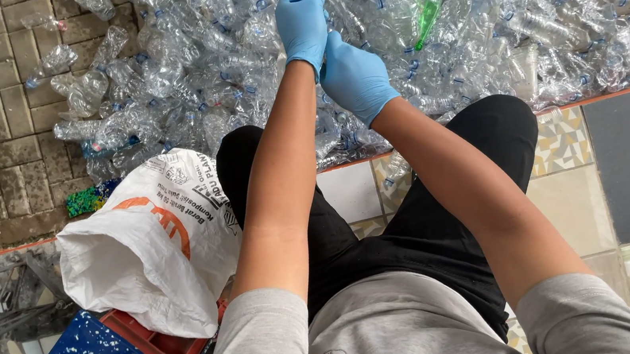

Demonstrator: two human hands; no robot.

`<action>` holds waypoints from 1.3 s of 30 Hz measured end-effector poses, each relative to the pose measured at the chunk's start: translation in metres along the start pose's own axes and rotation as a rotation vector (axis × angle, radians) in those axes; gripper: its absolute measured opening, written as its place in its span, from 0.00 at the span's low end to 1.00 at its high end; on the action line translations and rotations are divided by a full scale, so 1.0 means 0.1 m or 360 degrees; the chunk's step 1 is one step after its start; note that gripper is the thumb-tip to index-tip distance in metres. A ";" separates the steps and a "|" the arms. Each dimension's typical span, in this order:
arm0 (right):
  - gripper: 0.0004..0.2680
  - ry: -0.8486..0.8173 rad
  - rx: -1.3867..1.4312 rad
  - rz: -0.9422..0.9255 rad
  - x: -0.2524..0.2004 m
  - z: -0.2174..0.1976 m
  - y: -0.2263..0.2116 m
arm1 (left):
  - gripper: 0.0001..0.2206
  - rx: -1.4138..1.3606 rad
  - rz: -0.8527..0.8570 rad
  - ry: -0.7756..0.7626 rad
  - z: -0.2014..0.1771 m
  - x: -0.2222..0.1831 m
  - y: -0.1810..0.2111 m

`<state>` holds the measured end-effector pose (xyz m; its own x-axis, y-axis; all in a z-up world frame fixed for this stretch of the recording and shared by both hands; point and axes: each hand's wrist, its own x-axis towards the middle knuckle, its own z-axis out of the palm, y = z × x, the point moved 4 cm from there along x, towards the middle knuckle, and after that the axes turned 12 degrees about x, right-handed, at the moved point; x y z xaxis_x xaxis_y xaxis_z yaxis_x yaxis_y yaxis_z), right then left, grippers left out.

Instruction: Sorting plastic bottles by removing their caps and placing them into a collection sack

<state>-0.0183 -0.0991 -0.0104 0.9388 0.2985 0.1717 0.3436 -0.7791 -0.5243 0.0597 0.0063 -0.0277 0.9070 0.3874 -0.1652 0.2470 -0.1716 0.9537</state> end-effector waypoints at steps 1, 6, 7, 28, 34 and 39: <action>0.07 -0.0045 0.0034 0.0071 -0.01 -0.01 0.00 | 0.03 -0.0137 -0.0039 -0.0038 0.00 0.01 -0.03; 0.08 -0.0096 0.0091 0.0081 -0.05 -0.02 -0.10 | 0.04 -0.0288 -0.0139 -0.0073 -0.13 -0.09 0.01; 0.07 -0.0131 0.0086 0.0104 -0.05 0.00 -0.11 | 0.06 -0.0350 -0.0130 -0.0075 -0.16 -0.10 0.00; 0.14 -0.0340 0.0263 -0.0112 -0.02 0.38 -0.71 | 0.04 -0.0624 -0.0242 -0.0013 -1.05 -0.14 -0.22; 0.19 -0.0341 0.0820 -0.0353 -0.12 0.40 -1.10 | 0.10 -0.0868 -0.0326 0.0249 -1.63 0.08 -0.58; 0.20 -0.0434 0.0792 -0.0487 -0.23 0.51 -1.31 | 0.08 -0.0979 -0.0216 0.0403 -2.23 0.06 -0.76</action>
<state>-0.0862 0.0246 0.0120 0.7383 0.6469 0.1911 0.4816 -0.3072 -0.8208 -0.0295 0.2234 -0.0451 0.7552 0.5824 -0.3009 0.0460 0.4108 0.9106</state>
